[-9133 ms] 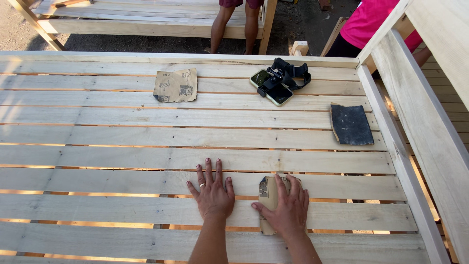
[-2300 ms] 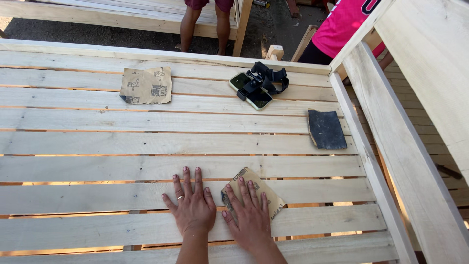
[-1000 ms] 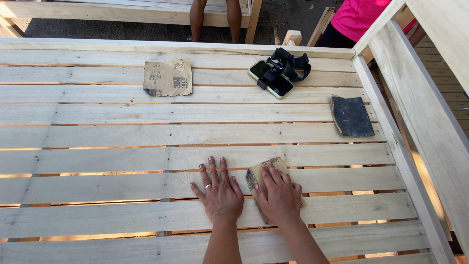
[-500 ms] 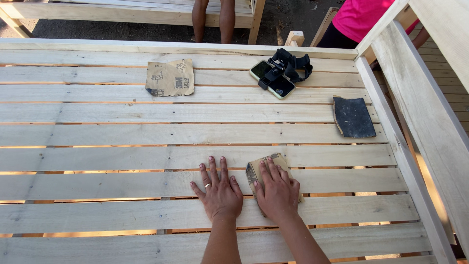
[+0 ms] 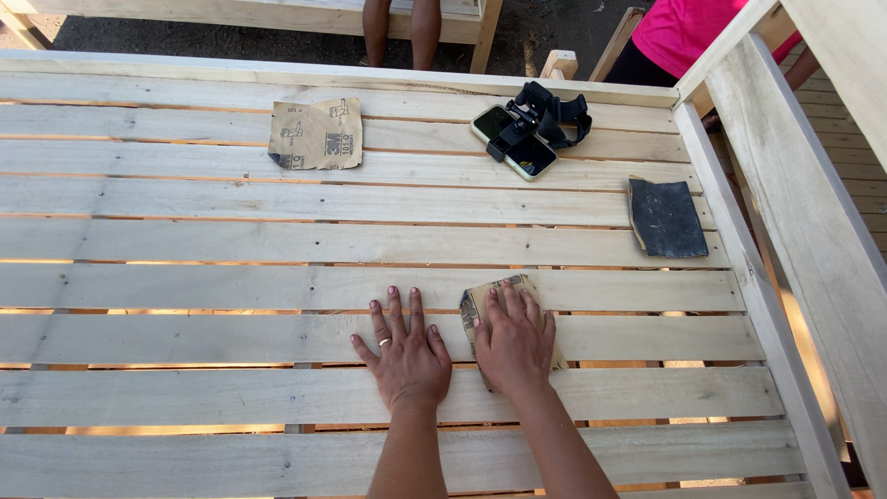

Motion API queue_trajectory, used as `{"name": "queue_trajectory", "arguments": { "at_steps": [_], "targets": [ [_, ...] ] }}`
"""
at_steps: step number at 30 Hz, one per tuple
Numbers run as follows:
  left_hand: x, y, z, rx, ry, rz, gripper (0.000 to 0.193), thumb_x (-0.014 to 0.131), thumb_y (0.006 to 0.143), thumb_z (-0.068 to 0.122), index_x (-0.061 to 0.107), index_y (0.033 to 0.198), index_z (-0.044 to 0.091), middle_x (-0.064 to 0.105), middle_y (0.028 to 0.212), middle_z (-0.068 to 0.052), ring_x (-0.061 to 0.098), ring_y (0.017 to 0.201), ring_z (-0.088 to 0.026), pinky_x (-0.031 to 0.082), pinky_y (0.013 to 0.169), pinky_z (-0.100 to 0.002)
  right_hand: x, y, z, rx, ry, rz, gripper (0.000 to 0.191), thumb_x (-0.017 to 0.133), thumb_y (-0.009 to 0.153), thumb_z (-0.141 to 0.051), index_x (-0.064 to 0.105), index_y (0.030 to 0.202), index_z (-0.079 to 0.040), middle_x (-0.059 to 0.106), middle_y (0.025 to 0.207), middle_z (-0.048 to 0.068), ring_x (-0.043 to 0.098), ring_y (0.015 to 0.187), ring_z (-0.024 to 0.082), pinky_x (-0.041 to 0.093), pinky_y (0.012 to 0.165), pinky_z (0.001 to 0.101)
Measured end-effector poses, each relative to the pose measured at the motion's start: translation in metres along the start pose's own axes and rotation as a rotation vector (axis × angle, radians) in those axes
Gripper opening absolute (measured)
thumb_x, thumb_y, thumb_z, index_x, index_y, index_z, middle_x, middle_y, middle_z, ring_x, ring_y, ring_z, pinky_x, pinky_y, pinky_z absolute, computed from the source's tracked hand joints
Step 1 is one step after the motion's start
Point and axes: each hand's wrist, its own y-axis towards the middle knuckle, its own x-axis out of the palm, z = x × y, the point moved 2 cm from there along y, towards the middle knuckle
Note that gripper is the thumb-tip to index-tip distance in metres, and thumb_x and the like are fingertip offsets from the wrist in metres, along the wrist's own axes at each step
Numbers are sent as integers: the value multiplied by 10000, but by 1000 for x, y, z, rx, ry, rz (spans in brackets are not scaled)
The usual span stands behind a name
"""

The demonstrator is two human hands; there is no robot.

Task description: The person sands the slatted wooden panels of furniture frames by hand, rubbing sandpaper back and forth across the boards and moving between different sections of the frame. They reposition sandpaper sheets and continue sanding other areas of the slats.

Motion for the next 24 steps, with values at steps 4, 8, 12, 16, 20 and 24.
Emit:
{"name": "queue_trajectory", "arguments": {
  "at_steps": [4,8,12,16,20,24],
  "targets": [
    [-1,1,0,-8,11,-22,634,199,1008,428,19,1615,395,-54,1709,70,-61,1560,-224,-22,1219,-615,7,-17,10,-91,93,64,574,479,972,-441,449,1507,-233,265,1657,-22,187,1540,225,147,1223,570],
    [-2,2,-1,-16,31,-64,632,181,1009,436,11,1616,397,-65,1710,72,-67,1562,-223,-24,1221,-613,20,-40,18,-76,110,-23,593,470,980,-455,393,1538,-271,259,1657,-43,177,1547,217,125,1239,583],
    [-1,3,-1,-9,32,-14,634,192,1006,434,27,1616,384,-55,1709,62,-58,1560,-233,-17,1210,-619,14,-12,5,-156,91,78,641,460,992,-462,314,1565,-216,243,1698,26,165,1520,279,120,1201,585],
    [0,5,-3,-8,17,-10,638,201,1005,429,33,1619,382,-47,1708,67,-49,1559,-234,-23,1212,-622,8,-1,-2,-88,82,-33,622,423,1016,-480,293,1580,-253,227,1672,4,159,1549,257,117,1236,575],
    [1,6,-3,-9,9,4,637,214,1006,422,43,1618,379,-40,1708,69,-47,1563,-234,-30,1213,-624,8,-37,0,-129,59,-35,685,443,987,-473,277,1615,-257,198,1699,44,143,1528,292,115,1208,584],
    [1,6,-2,-6,-6,12,644,221,1000,419,45,1618,372,-42,1707,65,-46,1560,-242,-36,1207,-625,11,-37,-4,-142,35,-18,706,456,978,-464,277,1626,-247,193,1703,68,143,1516,318,117,1188,603]
  ]
}}
